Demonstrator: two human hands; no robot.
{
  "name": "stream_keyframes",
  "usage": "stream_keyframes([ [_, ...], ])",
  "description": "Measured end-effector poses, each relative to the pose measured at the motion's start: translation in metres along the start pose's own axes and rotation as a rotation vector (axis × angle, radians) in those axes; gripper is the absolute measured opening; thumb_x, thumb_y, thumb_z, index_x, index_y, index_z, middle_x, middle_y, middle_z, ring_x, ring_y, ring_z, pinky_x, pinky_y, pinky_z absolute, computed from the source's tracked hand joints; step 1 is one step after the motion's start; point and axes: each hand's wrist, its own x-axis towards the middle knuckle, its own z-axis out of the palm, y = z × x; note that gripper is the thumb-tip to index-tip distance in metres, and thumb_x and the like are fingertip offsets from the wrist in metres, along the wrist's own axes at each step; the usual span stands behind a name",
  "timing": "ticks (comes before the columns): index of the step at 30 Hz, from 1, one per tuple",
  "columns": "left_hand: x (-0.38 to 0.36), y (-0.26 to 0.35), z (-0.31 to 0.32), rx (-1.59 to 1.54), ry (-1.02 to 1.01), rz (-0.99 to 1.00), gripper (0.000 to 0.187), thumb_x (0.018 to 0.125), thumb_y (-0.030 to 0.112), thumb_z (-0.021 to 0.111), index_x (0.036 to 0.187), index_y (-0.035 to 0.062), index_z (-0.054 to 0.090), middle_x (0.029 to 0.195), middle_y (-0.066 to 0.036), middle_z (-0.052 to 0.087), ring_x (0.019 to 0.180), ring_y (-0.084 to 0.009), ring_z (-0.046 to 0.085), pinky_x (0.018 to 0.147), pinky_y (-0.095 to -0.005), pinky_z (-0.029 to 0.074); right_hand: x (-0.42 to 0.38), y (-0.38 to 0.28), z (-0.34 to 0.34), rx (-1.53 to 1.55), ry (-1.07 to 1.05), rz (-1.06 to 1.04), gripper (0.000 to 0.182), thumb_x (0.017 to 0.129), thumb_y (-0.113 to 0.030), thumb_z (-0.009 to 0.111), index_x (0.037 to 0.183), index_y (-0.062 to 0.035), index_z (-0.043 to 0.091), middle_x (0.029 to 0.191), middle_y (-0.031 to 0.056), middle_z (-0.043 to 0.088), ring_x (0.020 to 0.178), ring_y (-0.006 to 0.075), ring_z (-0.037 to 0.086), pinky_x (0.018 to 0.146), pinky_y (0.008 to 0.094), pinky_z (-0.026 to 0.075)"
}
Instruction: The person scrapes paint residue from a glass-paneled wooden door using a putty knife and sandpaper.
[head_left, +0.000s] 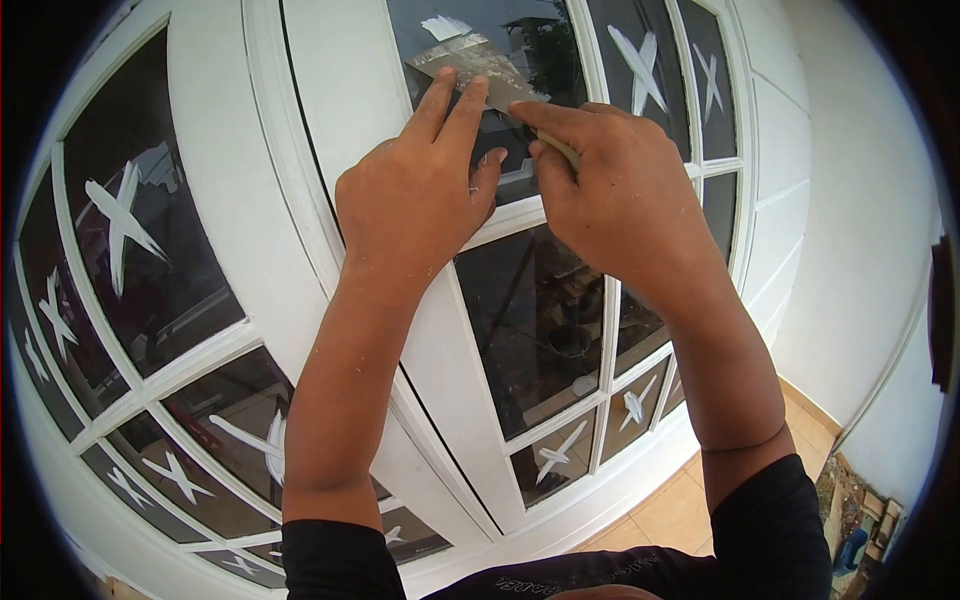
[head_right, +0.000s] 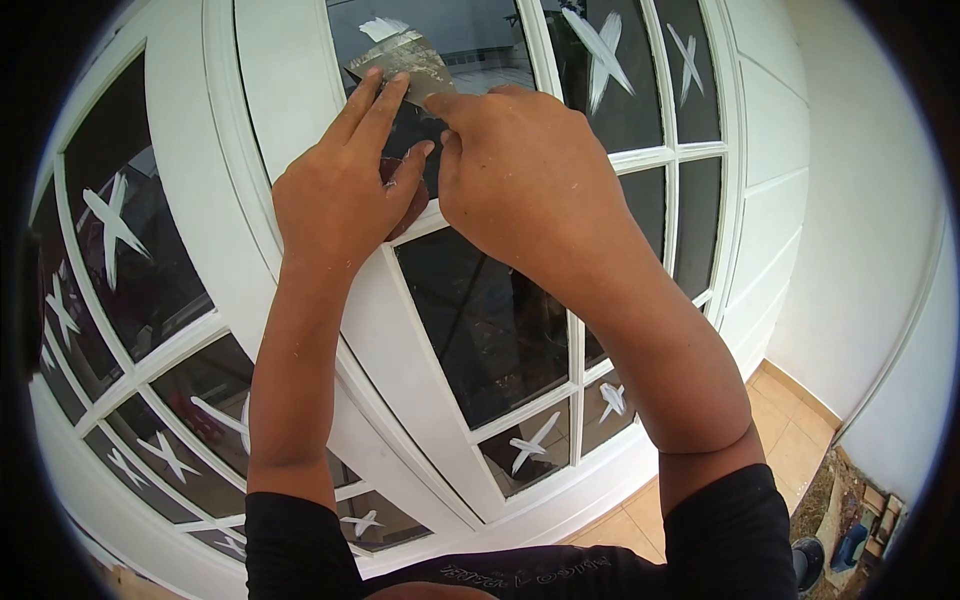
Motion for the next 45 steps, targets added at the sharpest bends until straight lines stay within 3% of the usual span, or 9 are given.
stream_keyframes([
  [3,0.002,-0.001,0.002,-0.005,-0.011,-0.013,0.062,0.087,0.046,0.078,0.144,0.0274,0.062,0.142,0.003,0.067,0.077,-0.0152,0.077,0.062,-0.0268,0.060,0.005,0.003,0.004,-0.035,0.035,-0.018,0.033,0.091,-0.008,0.062,0.121,-0.0037,0.076,0.096,0.0236,0.074,0.084,0.0383,0.073,0.082,0.0437,0.058],
  [6,0.000,-0.002,0.001,-0.013,-0.031,0.019,0.063,0.088,0.047,0.076,0.146,0.0271,0.060,0.143,0.003,0.066,0.078,-0.0166,0.077,0.062,-0.0274,0.060,-0.001,0.010,-0.002,-0.035,0.005,-0.009,0.033,0.090,-0.011,0.060,0.119,-0.0043,0.076,0.098,0.0237,0.074,0.091,0.0392,0.073,0.085,0.0466,0.059],
  [16,0.002,0.001,0.002,-0.030,-0.097,0.068,0.064,0.088,0.045,0.076,0.147,0.0261,0.058,0.147,0.004,0.063,0.078,-0.0176,0.077,0.062,-0.0288,0.059,0.022,0.043,-0.022,-0.134,-0.052,-0.071,0.030,0.089,-0.012,0.065,0.115,-0.0113,0.080,0.100,0.0183,0.077,0.087,0.0372,0.074,0.083,0.0442,0.059],
  [27,0.001,-0.001,0.005,-0.036,-0.072,0.103,0.064,0.087,0.042,0.075,0.147,0.0265,0.058,0.146,0.005,0.063,0.075,-0.0173,0.075,0.062,-0.0283,0.059,0.035,0.069,-0.034,-0.124,-0.080,-0.157,0.028,0.089,-0.012,0.068,0.113,-0.0124,0.081,0.092,0.0169,0.078,0.069,0.0301,0.072,0.073,0.0375,0.059],
  [45,0.003,0.001,0.006,-0.087,-0.031,0.131,0.066,0.085,0.039,0.078,0.146,0.0250,0.060,0.143,0.003,0.066,0.071,-0.0158,0.073,0.060,-0.0266,0.057,0.046,0.063,-0.031,-0.185,-0.022,-0.194,0.024,0.094,-0.017,0.068,0.112,-0.0133,0.082,0.088,0.0157,0.078,0.074,0.0299,0.075,0.074,0.0386,0.061],
])
